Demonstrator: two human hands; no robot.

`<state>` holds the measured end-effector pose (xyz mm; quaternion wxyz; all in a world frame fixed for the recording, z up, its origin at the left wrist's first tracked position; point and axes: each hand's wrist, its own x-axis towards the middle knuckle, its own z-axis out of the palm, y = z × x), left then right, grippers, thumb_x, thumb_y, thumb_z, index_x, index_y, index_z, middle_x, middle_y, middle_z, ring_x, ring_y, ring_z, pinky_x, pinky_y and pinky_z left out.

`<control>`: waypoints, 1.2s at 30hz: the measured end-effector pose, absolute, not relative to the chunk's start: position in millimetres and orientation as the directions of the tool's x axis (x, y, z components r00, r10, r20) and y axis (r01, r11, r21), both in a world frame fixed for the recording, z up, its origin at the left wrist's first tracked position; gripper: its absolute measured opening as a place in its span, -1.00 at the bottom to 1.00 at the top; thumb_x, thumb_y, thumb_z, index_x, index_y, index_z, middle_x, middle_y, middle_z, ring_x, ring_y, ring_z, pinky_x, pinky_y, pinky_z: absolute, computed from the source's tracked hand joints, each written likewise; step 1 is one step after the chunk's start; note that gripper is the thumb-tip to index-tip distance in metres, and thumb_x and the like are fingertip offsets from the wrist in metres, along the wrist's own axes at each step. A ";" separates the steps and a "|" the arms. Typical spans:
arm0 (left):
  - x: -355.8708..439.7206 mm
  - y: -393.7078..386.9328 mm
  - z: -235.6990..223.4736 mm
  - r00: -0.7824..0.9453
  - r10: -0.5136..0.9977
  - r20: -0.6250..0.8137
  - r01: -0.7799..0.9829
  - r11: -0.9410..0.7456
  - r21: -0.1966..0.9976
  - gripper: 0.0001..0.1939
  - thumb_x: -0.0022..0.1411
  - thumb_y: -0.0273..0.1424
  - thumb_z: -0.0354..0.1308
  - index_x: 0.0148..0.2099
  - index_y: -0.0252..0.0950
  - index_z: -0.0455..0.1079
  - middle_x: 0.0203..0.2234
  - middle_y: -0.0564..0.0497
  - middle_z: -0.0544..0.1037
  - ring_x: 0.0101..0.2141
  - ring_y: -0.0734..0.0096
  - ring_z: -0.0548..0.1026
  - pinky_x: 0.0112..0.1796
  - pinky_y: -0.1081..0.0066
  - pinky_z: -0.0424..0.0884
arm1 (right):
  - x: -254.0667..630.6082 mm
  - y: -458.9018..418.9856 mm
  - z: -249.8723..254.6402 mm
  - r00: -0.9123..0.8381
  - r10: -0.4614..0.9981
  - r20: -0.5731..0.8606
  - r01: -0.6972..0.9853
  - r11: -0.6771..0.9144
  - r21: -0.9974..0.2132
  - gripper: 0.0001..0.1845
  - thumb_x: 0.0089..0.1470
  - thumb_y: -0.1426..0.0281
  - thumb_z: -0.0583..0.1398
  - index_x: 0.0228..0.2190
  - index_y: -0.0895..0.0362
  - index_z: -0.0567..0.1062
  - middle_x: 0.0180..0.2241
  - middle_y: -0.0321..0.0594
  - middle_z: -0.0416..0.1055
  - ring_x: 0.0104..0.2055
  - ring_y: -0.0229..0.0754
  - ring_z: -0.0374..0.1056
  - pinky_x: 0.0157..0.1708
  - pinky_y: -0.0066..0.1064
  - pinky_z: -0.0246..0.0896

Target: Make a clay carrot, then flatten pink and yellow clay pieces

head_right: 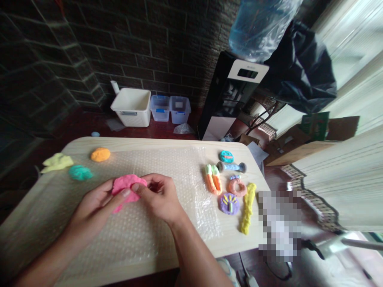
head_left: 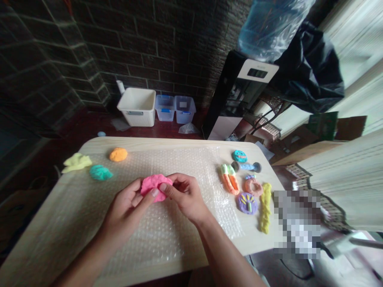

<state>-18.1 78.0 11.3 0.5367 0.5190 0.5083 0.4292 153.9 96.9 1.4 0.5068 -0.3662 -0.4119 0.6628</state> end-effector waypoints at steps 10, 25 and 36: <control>-26.4 77.2 6.9 0.166 0.977 -0.134 0.153 0.108 0.982 -0.68 0.30 -0.15 0.34 0.00 -0.22 0.57 -0.12 -0.06 0.71 -0.10 0.14 0.68 -0.02 0.27 0.59 | 153.8 95.3 -1.9 -0.232 0.971 -0.052 -0.372 -0.138 -0.918 -0.70 -0.10 0.27 0.57 -0.35 0.15 0.68 -0.46 -0.30 0.55 -0.45 -0.28 0.37 -0.38 -0.42 0.23; -28.2 75.8 18.2 0.044 0.996 -0.075 0.297 0.058 0.953 -0.65 0.27 -0.07 0.32 -0.12 -0.26 0.56 -0.32 -0.01 0.71 -0.31 0.26 0.67 -0.30 0.47 0.53 | 150.6 95.5 3.7 -0.247 0.967 -0.065 -0.433 -0.170 -0.885 -0.64 -0.13 0.21 0.57 -0.43 0.14 0.60 -0.51 -0.32 0.55 -0.50 -0.26 0.45 -0.45 -0.44 0.39; -18.3 77.5 29.5 -0.033 0.983 -0.178 0.242 0.181 0.953 -0.47 0.09 0.06 0.39 -0.11 -0.28 0.51 -0.28 -0.06 0.71 -0.32 0.26 0.64 -0.25 0.41 0.63 | 150.5 95.7 -1.7 -0.235 0.961 -0.148 -0.424 -0.238 -0.874 -0.58 -0.21 0.18 0.60 -0.45 0.17 0.61 -0.48 -0.32 0.54 -0.50 -0.34 0.37 -0.43 -0.48 0.26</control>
